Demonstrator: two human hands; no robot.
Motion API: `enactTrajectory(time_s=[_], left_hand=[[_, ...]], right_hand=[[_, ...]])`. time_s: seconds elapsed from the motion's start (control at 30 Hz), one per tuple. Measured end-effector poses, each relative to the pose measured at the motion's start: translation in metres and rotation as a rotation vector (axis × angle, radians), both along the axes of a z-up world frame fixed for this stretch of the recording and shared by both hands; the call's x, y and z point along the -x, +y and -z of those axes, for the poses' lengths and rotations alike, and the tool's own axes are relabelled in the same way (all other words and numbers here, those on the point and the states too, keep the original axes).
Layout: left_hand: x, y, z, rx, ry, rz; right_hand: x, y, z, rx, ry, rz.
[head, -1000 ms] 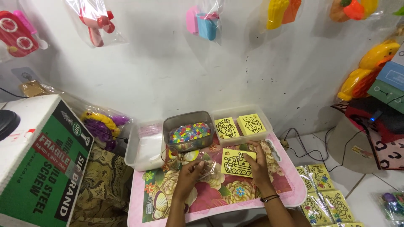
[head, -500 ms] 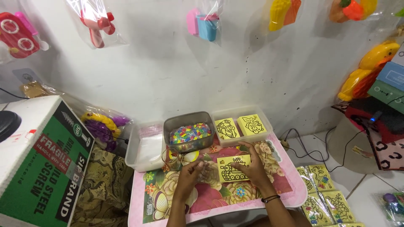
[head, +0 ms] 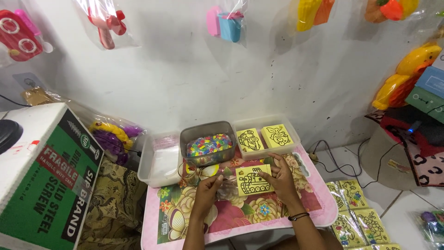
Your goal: Packaging small illustrated cards and colorful beads into plastic bags to create toy kits.
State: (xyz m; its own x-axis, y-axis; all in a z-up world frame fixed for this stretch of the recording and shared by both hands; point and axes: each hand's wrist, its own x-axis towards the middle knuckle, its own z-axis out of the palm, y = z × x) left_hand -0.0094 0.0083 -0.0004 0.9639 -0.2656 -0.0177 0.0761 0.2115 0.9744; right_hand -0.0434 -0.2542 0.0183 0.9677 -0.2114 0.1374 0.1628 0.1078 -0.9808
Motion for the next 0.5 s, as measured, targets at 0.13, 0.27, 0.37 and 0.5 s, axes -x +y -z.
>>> enactTrajectory(time_s=[0.13,0.27,0.37,0.5], left_hand=[[-0.005,0.001,0.012,0.082,0.004,0.052],[0.001,-0.003,0.0,0.154,0.014,-0.031],[0.001,-0.003,0.002,0.164,-0.02,-0.031],[0.001,-0.002,0.006,0.014,-0.127,0.01]], right_hand=[[-0.01,-0.004,0.016,-0.049,-0.085,0.065],[-0.012,-0.005,0.021,-0.001,-0.072,0.17],[-0.011,-0.005,0.021,0.018,-0.069,0.189],[-0.01,-0.004,0.019,0.044,-0.067,0.194]])
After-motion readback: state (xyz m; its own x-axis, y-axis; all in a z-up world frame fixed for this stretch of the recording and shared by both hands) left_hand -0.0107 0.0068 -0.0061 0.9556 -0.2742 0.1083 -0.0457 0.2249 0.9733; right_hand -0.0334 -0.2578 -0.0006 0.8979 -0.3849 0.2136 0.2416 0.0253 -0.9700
